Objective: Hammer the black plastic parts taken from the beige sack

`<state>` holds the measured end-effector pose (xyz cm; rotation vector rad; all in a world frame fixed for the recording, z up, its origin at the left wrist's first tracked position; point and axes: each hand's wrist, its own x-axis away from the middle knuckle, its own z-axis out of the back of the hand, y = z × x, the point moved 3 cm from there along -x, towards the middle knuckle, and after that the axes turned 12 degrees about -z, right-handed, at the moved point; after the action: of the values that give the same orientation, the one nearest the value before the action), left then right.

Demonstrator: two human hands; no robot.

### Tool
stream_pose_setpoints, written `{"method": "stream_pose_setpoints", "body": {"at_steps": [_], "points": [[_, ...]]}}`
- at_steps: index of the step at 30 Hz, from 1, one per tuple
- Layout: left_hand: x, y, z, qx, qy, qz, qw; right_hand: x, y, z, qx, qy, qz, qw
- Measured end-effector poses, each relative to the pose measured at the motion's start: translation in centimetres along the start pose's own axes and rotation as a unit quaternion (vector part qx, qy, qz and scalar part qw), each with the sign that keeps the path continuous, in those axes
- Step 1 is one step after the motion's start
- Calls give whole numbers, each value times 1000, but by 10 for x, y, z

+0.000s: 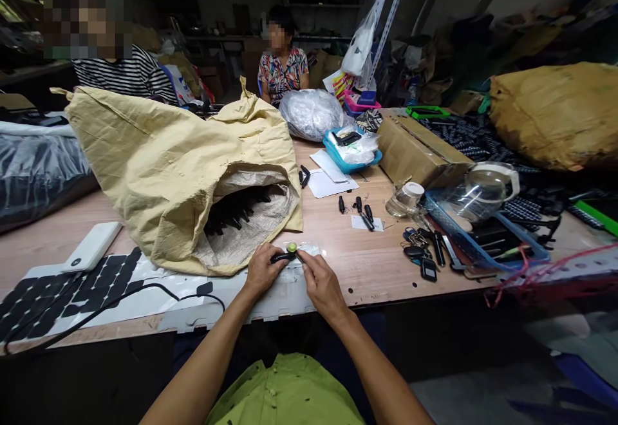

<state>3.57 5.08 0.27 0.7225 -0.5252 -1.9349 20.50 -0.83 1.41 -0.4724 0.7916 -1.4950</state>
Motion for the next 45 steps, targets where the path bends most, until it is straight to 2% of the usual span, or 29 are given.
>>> {"method": "stream_pose_setpoints", "body": {"at_steps": [10, 15, 20, 23, 27, 30, 33, 40, 45], "points": [[-1, -2, -3, -1, 7, 12, 1000, 4, -9, -12, 18, -10, 20, 1000], [-1, -2, -3, 3, 9, 12, 1000, 4, -5, -6, -11, 26, 17, 999], [-1, -2, -3, 13, 13, 15, 1000, 6, 3, -7, 1, 24, 5, 1000], [-1, -1, -3, 10, 13, 17, 1000, -3, 8, -2, 13, 46, -2, 999], [-1, 1, -3, 16, 4, 27, 1000, -29, 24, 11, 108, 93, -52, 988], [0, 1, -4, 24, 9, 27, 999, -50, 44, 19, 217, 119, -94, 964], [0, 2, -5, 30, 13, 26, 999, -64, 60, 20, 294, 143, -92, 941], [2, 3, -8, 34, 2, 40, 999, -71, 74, 7, 343, 207, -75, 913], [5, 0, -7, 31, 5, 33, 999, -70, 71, 5, 359, 208, -72, 907]]}}
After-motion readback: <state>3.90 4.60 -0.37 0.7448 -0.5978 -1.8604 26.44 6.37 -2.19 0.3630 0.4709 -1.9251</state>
